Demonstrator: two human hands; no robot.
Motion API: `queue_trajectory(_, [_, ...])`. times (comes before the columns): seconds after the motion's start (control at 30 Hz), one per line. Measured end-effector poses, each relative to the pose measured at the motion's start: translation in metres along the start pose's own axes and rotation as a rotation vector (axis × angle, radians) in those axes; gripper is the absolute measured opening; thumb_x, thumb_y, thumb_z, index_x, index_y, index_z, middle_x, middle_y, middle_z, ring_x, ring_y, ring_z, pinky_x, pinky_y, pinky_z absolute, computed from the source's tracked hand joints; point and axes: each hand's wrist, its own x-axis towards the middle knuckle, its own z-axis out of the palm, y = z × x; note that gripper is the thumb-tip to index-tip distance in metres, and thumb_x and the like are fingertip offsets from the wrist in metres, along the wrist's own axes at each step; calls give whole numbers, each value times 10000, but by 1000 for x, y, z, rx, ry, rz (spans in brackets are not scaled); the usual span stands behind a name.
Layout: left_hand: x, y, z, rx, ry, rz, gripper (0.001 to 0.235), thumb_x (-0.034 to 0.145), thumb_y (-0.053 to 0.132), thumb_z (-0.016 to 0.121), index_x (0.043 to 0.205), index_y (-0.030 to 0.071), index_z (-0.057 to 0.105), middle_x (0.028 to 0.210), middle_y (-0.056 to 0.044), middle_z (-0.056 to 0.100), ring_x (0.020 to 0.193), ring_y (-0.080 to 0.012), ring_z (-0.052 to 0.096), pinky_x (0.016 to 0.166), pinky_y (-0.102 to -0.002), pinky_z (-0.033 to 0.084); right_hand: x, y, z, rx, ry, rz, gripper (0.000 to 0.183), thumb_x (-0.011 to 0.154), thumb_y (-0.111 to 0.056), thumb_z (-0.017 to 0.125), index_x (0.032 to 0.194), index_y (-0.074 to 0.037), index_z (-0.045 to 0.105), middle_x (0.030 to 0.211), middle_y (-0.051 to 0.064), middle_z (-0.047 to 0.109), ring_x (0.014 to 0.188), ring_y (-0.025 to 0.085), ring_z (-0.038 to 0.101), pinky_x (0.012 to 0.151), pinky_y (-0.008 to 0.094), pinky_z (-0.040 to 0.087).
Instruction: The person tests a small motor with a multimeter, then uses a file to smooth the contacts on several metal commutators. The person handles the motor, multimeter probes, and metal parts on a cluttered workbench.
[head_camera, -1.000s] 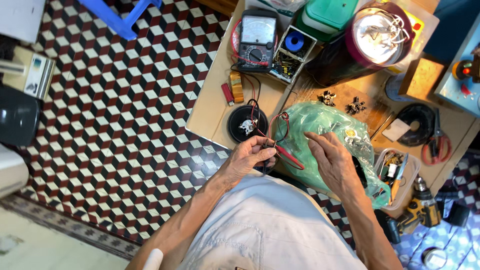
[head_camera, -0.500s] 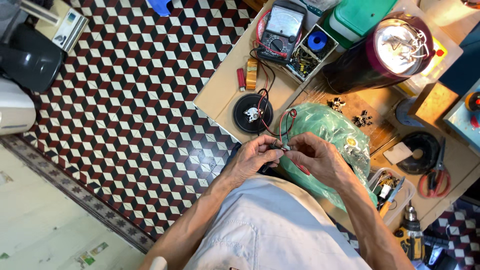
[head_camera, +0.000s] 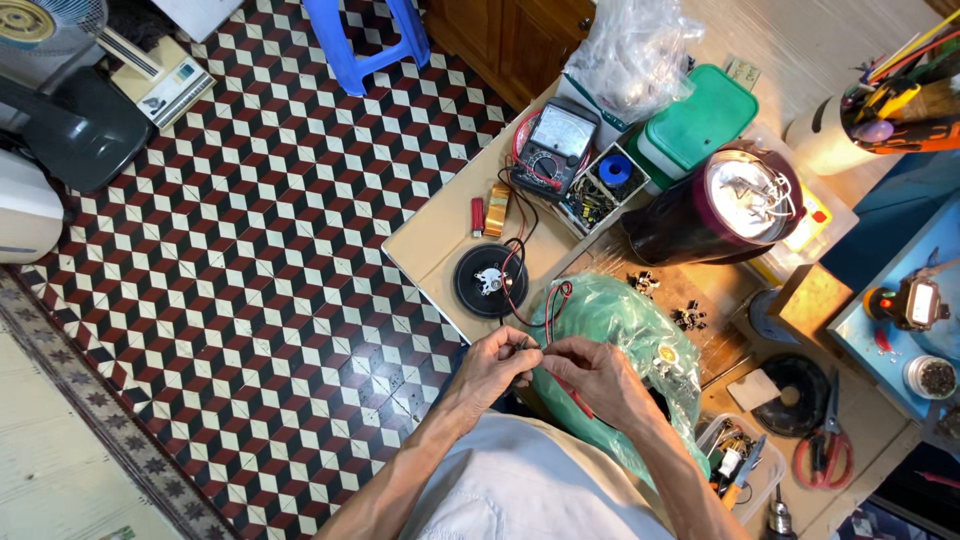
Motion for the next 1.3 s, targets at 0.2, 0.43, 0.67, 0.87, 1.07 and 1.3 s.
queue_trajectory(0.2, [6, -11, -4, -14, 24, -48, 249, 855, 197, 728, 1015, 15, 668, 809, -31, 685, 707, -91, 638, 648, -244, 532, 1, 6, 8, 37, -38, 46, 289, 909, -325, 719, 1025, -68, 782, 636, 27, 652, 528, 99, 545, 493, 300, 435])
queue_trajectory(0.43, [10, -16, -11, -44, 34, -75, 240, 861, 193, 714, 1014, 14, 665, 823, -35, 703, 709, -96, 659, 640, -242, 544, 4, -1, 13, 22, -13, 63, 296, 904, -326, 725, 1030, -61, 770, 689, 33, 692, 616, 105, 601, 570, 294, 497])
queue_trajectory(0.67, [17, -33, -22, -150, 60, -74, 205, 888, 191, 719, 982, 14, 676, 796, -37, 699, 655, -103, 637, 599, -243, 517, 9, 18, 20, -76, -33, 87, 327, 941, -331, 673, 1094, -60, 772, 768, 55, 669, 631, 150, 575, 573, 344, 465])
queue_trajectory(0.87, [15, -42, -59, -225, 205, -132, 176, 871, 186, 746, 960, 52, 674, 804, -35, 698, 664, -99, 666, 584, -242, 546, 2, 46, 1, -149, 68, -87, 366, 1002, -307, 596, 1246, -71, 734, 953, 71, 708, 760, 186, 640, 679, 365, 549])
queue_trajectory(1.07, [5, -67, -72, -281, 258, -114, 171, 861, 146, 766, 945, 38, 663, 807, -47, 700, 652, -99, 656, 578, -235, 555, 14, 21, 1, -165, 78, -75, 418, 990, -231, 569, 1392, -125, 613, 889, 59, 753, 704, 142, 693, 631, 298, 577])
queue_trajectory(1.3, [-9, -88, -65, -344, 265, -30, 161, 899, 143, 766, 953, 26, 668, 797, -61, 693, 646, -95, 644, 569, -231, 538, 43, -6, -17, 524, 214, -287, 294, 1142, -155, 561, 1357, 27, 646, 1040, 145, 723, 763, 188, 654, 673, 342, 547])
